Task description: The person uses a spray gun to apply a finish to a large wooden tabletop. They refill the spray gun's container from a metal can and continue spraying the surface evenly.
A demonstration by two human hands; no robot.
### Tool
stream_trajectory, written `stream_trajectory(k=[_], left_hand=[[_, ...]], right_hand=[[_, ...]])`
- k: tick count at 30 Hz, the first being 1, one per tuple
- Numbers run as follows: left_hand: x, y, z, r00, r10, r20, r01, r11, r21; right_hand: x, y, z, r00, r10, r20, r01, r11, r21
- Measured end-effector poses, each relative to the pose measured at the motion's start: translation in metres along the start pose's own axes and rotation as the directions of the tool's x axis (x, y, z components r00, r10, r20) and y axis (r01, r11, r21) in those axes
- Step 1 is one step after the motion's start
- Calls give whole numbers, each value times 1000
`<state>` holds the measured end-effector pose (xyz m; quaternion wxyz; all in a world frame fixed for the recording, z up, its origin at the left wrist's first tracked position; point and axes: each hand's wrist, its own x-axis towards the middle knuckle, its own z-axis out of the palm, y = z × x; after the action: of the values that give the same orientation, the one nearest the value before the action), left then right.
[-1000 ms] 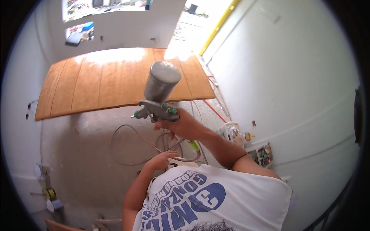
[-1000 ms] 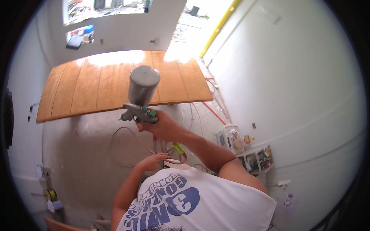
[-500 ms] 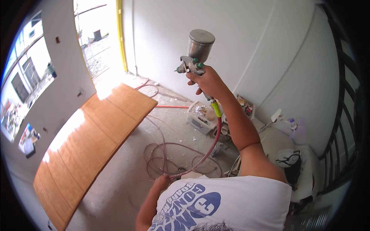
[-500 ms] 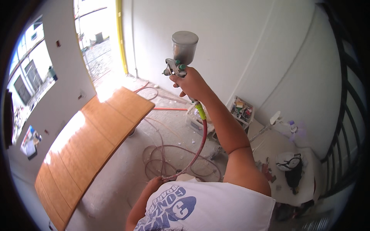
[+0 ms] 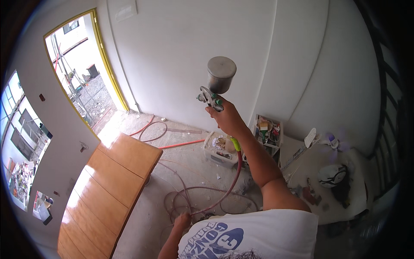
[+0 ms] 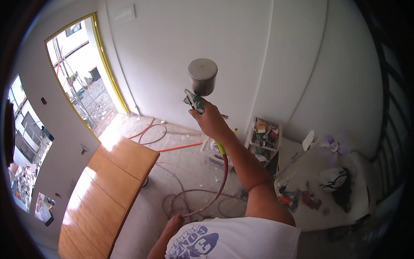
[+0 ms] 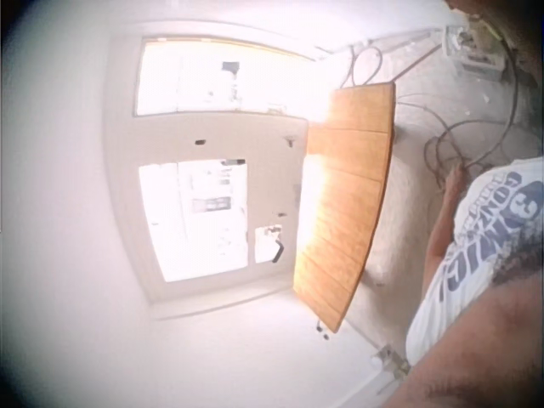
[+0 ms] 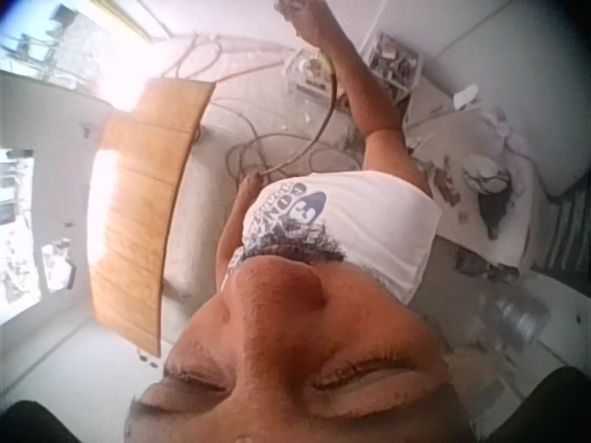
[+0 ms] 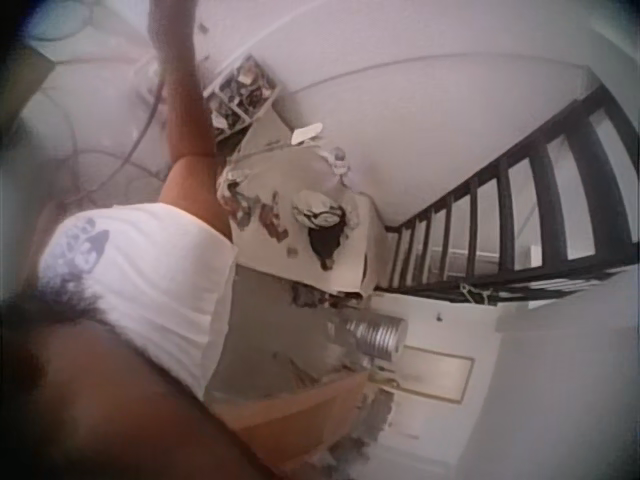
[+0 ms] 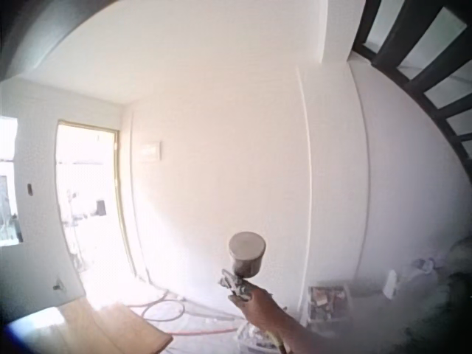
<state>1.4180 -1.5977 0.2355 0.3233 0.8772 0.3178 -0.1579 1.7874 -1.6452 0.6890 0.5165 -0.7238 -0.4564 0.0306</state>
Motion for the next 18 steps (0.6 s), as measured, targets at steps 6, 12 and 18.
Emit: stream_trajectory(k=[6,12,18], left_hand=[[32,6,-52,992,69,-109,-84,986,-146],[-13,88,-180,884,73,-462,-322,811,-488],[-108,62,-173,805,-190,-563,-403,521,-752]], right_hand=[[11,-11,27,992,112,65,-121,981,150],[-35,17,75,967,96,237,-158,954,256],[-106,-30,156,766,54,640,-323,894,311]])
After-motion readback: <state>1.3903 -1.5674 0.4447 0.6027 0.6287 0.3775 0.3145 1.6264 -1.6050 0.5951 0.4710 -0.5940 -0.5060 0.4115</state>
